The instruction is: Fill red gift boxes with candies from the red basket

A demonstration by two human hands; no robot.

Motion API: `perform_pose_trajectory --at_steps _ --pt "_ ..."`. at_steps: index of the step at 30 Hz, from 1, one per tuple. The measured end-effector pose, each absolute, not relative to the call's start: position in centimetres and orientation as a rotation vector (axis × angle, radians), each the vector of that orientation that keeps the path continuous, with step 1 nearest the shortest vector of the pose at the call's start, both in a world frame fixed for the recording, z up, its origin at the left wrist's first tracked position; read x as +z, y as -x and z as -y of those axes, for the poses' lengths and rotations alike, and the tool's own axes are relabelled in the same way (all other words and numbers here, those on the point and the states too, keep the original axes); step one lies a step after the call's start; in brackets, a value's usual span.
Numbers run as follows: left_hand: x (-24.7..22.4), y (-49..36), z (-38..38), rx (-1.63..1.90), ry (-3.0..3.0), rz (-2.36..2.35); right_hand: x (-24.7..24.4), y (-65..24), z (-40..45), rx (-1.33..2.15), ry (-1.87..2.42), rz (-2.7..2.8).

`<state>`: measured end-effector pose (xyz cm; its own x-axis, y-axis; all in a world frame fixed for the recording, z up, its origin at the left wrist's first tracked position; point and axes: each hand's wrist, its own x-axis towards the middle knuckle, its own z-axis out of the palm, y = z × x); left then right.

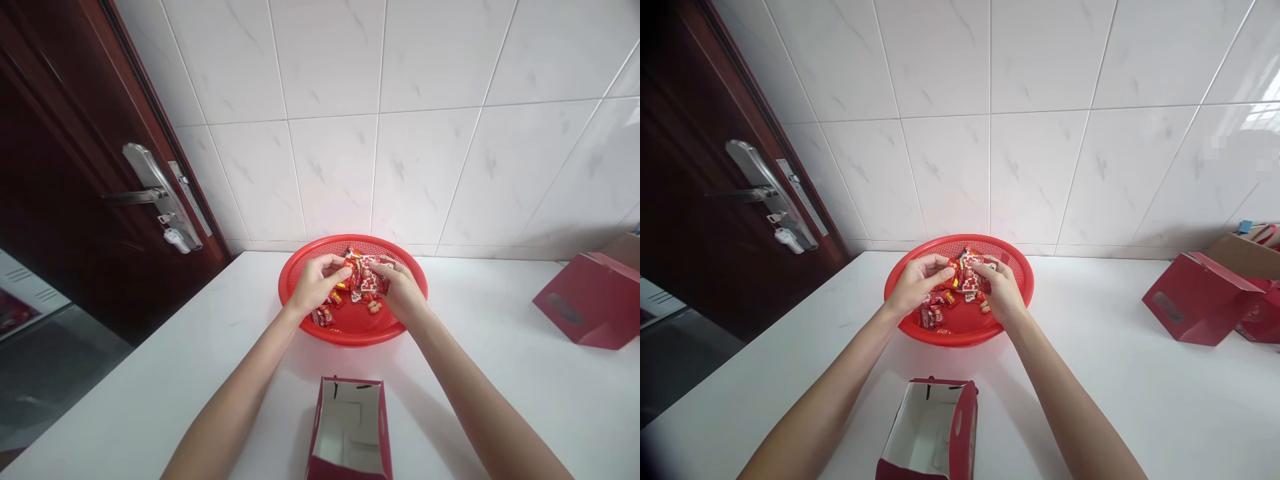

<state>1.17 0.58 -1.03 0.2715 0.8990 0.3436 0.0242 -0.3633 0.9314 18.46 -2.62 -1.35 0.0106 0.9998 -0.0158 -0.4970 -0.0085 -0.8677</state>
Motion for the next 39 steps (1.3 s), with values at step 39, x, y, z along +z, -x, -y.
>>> perform_pose_trajectory --at_steps 39 --pt "-1.42 -0.69 -0.18 1.186 -1.505 -0.929 -1.51 -18.53 2.6 1.384 0.769 0.788"
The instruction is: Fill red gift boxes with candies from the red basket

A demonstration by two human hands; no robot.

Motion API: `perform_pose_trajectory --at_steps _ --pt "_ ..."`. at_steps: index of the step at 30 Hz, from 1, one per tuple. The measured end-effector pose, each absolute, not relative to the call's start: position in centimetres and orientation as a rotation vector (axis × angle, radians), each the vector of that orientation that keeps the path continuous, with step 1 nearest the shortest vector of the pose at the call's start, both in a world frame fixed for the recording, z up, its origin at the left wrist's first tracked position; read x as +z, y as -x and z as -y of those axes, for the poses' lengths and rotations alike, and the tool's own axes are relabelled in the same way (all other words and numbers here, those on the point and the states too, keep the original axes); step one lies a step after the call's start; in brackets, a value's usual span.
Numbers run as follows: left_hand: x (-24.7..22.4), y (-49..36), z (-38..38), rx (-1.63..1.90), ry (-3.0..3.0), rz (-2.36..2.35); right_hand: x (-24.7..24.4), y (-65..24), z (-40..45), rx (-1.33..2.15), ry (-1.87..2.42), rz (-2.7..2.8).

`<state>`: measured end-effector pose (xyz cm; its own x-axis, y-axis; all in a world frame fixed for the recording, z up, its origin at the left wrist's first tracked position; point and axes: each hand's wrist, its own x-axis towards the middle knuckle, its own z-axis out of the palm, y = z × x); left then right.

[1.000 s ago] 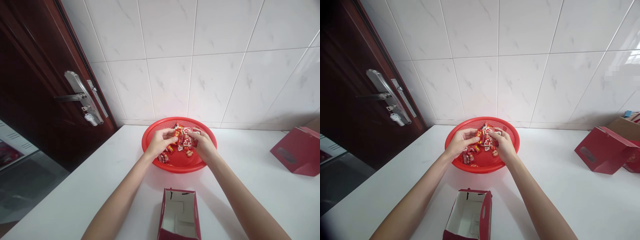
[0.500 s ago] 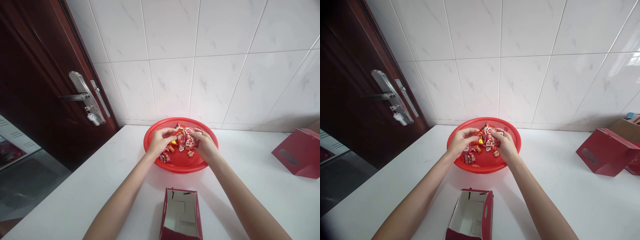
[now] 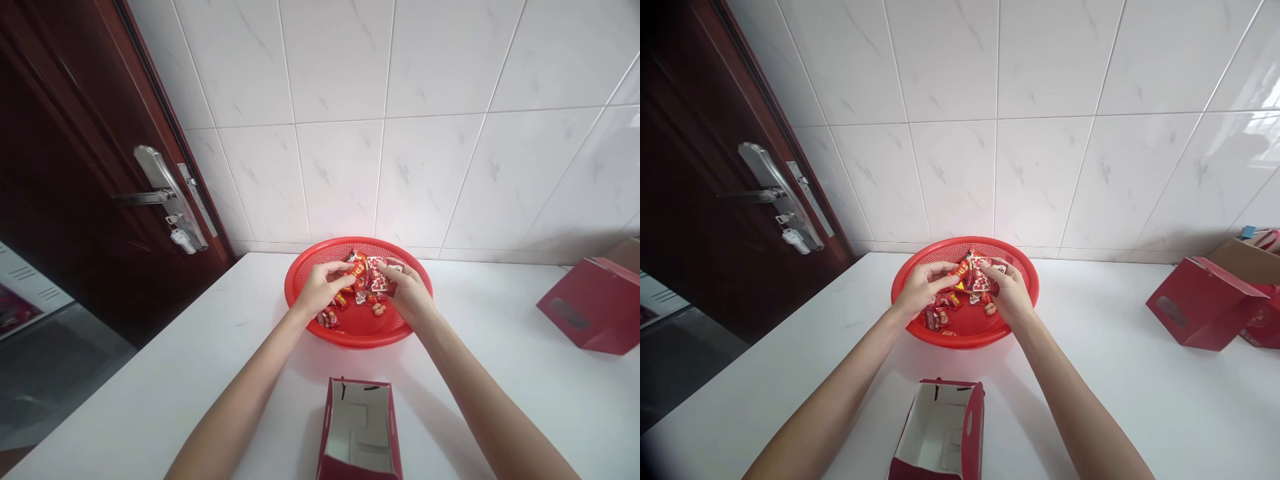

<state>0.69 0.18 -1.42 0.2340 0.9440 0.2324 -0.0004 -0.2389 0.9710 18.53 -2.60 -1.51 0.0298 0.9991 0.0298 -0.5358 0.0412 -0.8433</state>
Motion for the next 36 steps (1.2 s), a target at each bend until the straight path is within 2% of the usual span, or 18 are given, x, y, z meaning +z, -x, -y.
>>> perform_pose_trajectory --at_steps 11,26,36 --pt "-1.01 -0.83 0.36 1.136 -1.572 -0.851 -1.91 -18.64 2.51 1.327 0.803 0.826" --pt "-1.1 -0.94 0.13 1.29 -1.496 -0.935 -1.55 -18.27 2.89 1.33 0.743 0.873" --pt "-0.87 -0.83 0.53 1.218 -1.596 -0.85 -1.47 -18.36 3.0 1.356 0.766 0.919"
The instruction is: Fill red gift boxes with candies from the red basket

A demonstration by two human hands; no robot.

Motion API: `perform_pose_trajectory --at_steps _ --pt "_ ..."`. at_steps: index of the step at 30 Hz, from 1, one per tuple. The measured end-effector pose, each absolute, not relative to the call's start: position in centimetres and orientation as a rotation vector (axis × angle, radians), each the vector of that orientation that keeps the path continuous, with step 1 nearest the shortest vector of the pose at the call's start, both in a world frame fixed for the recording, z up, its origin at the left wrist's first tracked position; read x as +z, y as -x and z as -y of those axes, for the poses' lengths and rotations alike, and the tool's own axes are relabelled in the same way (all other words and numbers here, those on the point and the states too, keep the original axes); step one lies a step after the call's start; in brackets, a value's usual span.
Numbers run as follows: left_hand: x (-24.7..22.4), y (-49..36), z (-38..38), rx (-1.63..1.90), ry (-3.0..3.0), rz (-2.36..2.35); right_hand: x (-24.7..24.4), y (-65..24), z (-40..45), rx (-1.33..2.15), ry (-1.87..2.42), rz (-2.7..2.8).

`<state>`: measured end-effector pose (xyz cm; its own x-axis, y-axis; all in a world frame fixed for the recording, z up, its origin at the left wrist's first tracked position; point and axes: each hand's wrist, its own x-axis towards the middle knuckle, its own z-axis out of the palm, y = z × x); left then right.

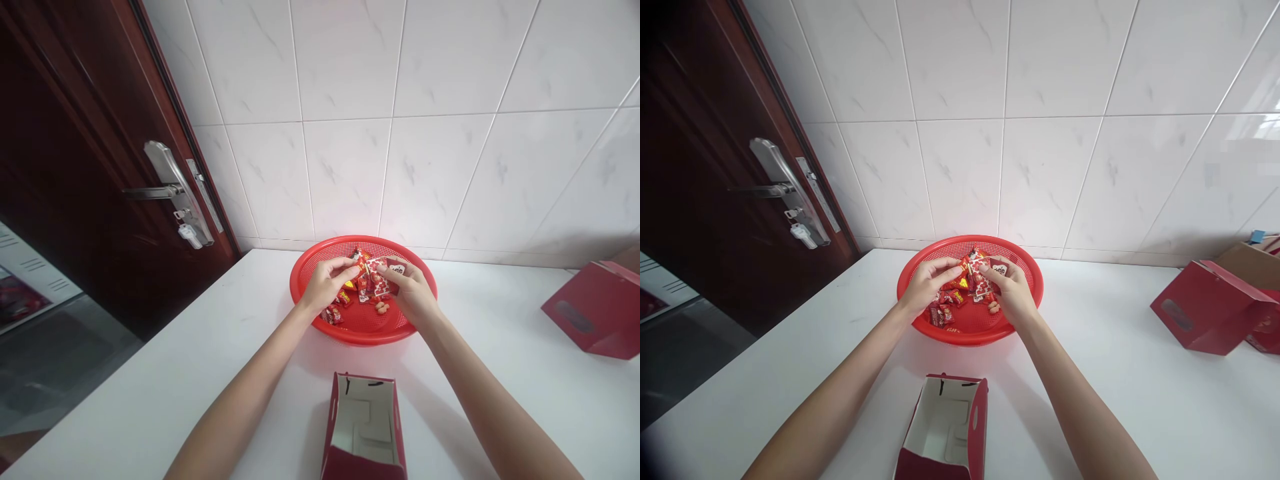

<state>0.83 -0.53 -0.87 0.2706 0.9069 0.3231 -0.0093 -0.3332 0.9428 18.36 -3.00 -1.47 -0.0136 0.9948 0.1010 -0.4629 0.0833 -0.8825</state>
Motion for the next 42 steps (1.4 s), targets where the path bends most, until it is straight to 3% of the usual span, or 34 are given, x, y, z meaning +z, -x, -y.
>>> perform_pose_trajectory --at_steps 42 --pt "-1.8 -0.8 0.0 1.209 -1.742 -0.812 -0.9 -18.4 3.3 1.368 0.739 0.895"
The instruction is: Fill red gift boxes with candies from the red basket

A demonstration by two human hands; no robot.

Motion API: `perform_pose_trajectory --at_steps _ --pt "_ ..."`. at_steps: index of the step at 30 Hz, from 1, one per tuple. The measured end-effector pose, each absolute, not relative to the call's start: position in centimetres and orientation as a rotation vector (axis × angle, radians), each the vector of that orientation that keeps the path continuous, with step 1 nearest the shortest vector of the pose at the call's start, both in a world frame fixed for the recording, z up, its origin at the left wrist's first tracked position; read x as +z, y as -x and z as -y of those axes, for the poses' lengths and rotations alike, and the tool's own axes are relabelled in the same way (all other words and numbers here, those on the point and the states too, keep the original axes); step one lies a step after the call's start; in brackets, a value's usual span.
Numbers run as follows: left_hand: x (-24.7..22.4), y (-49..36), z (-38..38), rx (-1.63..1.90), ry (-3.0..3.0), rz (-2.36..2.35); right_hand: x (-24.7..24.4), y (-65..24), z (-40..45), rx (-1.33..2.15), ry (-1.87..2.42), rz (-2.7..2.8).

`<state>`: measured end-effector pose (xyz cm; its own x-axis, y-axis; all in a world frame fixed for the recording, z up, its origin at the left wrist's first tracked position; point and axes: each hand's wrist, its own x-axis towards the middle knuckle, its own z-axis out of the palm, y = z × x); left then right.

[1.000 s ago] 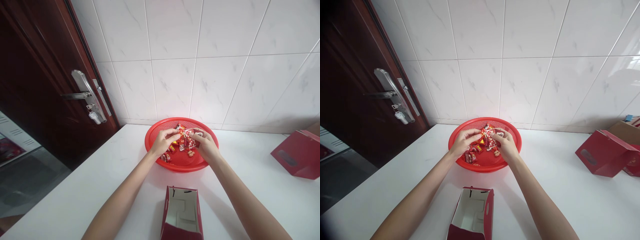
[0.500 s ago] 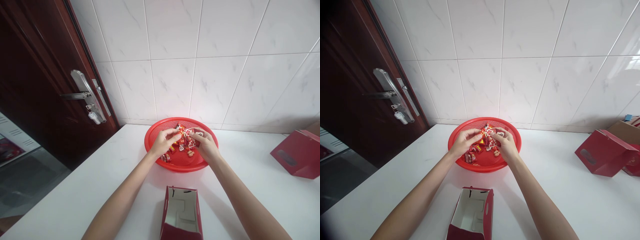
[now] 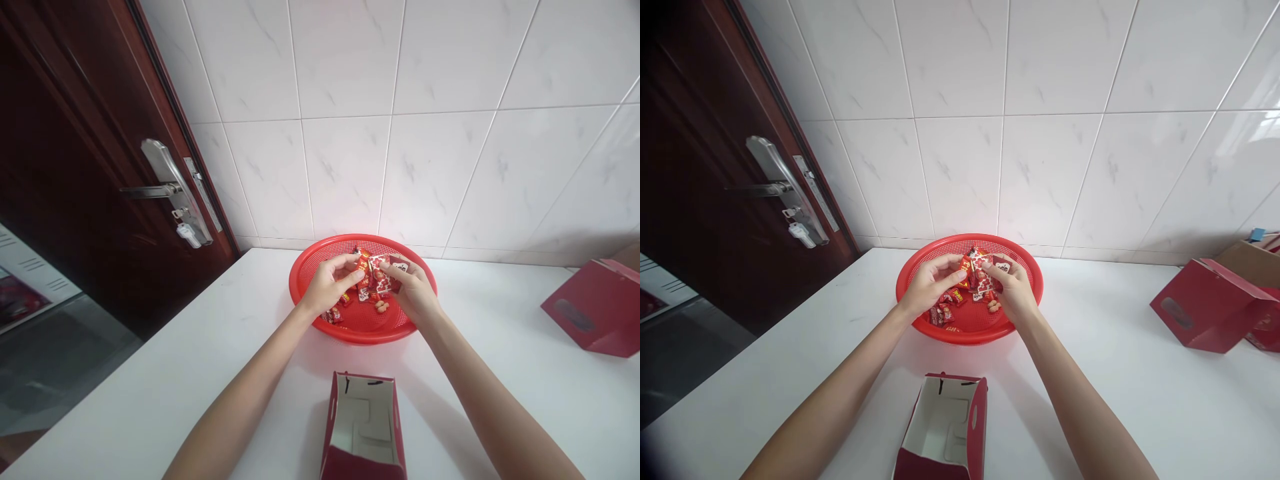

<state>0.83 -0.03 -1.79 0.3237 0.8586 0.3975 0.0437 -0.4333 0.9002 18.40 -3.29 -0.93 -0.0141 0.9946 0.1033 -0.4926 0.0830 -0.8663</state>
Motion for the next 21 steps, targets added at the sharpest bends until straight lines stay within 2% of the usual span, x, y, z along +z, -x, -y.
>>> perform_pose_trajectory --at_steps 21 --pt "-2.48 -0.83 -0.15 1.108 -1.889 -0.864 -1.08 -18.43 3.12 1.34 0.753 0.822"
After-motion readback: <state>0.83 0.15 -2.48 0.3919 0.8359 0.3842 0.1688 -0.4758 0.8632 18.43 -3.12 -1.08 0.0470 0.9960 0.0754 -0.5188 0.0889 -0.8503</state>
